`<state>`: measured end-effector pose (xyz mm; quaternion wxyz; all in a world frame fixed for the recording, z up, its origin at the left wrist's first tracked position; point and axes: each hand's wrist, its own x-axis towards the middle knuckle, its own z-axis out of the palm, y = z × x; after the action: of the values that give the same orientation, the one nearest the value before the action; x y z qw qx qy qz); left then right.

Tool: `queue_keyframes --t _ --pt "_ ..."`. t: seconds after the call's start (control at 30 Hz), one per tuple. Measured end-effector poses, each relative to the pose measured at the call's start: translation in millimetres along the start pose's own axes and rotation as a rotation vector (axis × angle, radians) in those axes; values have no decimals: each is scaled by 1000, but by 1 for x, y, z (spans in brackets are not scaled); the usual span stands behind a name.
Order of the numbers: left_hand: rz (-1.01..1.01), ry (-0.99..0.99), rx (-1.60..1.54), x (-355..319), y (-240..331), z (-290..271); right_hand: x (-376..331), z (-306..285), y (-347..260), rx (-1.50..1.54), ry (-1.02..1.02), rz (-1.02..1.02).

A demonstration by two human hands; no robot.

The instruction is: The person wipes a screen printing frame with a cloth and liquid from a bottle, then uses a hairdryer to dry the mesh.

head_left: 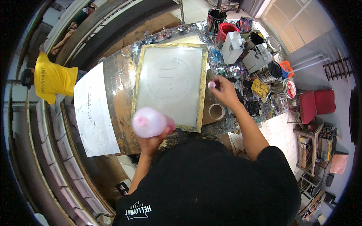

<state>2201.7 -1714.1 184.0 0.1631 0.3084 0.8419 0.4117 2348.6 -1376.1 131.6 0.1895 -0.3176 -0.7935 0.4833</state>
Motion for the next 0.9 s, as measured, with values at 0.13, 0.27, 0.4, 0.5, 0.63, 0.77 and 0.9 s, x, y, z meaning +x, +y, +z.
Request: queue_keyframes --t 0.13,0.27,0.4,0.5,0.63,0.77,0.9 --pt "128 -140 -171 21 32 37 -56 -52 -129 11 -203 -432" --pt "353 -214 -309 34 67 53 -88 -78 -191 47 -313 -276" --pt "396 -332 -435 35 79 65 -117 -85 -218 -146 -251 -309" --pt "485 -351 -457 29 84 62 -135 -81 -229 -394 -93 -457" --pt "645 -337 -389 20 85 51 -164 -71 -247 -368 -114 -274" --pt "703 -449 -309 10 84 48 -182 -66 -250 -457 -128 -344" --pt "694 -456 -271 -13 88 61 -210 -65 -243 -533 -80 -169"
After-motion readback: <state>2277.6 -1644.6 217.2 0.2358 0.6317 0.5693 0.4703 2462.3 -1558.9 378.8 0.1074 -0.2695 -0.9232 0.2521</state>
